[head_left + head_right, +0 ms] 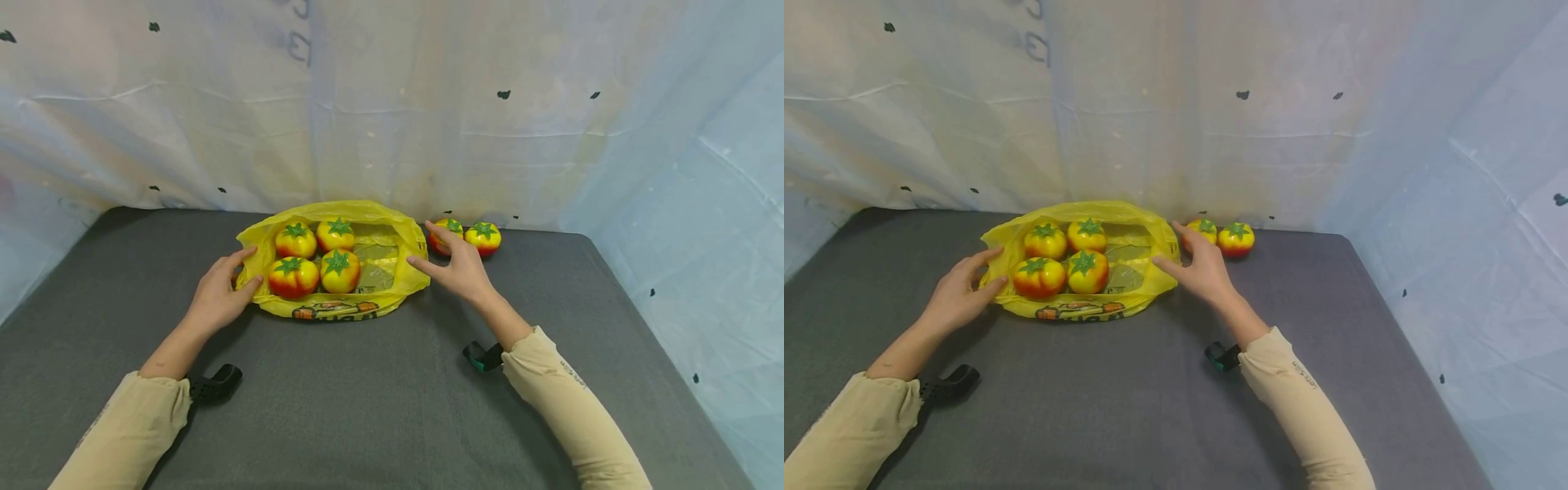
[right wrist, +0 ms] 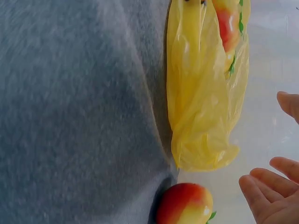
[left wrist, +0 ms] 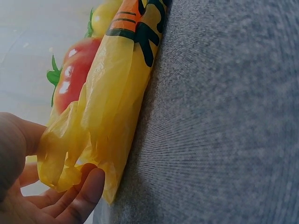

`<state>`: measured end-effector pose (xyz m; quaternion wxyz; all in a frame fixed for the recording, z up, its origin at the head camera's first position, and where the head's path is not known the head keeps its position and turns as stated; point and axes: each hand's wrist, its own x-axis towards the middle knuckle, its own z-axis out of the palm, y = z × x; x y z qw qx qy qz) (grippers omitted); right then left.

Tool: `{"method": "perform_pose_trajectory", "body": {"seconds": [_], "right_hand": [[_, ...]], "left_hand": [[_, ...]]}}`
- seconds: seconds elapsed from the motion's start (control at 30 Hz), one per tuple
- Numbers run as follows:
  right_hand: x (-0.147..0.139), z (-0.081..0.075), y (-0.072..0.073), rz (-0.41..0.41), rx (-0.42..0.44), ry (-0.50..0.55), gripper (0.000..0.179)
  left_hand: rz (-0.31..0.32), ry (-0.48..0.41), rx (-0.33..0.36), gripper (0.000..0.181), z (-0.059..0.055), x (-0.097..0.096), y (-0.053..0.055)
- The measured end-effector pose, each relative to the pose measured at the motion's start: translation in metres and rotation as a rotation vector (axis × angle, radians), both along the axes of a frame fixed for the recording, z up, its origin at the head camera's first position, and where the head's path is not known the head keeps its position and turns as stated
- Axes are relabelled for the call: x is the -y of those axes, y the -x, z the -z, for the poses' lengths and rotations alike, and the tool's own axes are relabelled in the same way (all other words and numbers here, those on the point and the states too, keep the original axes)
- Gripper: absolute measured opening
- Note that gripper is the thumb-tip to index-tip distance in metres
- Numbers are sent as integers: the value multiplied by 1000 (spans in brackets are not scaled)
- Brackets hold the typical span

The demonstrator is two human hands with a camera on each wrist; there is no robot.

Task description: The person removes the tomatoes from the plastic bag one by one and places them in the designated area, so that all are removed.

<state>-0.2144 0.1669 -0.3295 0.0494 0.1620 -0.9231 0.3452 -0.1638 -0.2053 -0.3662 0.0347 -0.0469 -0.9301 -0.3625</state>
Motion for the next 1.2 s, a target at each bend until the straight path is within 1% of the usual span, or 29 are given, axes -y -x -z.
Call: {"method": "perform_pose_trajectory", "body": {"seconds": [0.23, 0.43, 0.67, 0.83, 1.03, 1.2], "right_hand": [[11, 4, -2, -52, 2, 66, 70], [21, 7, -2, -86, 19, 57, 70], [36, 10, -4, -136, 33, 82, 64], [47, 15, -5, -180, 42, 82, 64], [60, 19, -3, -242, 71, 87, 67], [70, 22, -3, -268, 99, 79, 71]], "left_hand": [[-4, 1, 8, 57, 0, 0, 1], [-9, -6, 21, 58, 0, 0, 1], [-19, -5, 25, 58, 1, 0, 1], [-20, -6, 11, 57, 2, 0, 1], [-21, 0, -9, 58, 1, -1, -1], [-19, -1, -28, 59, -1, -2, -2]]}}
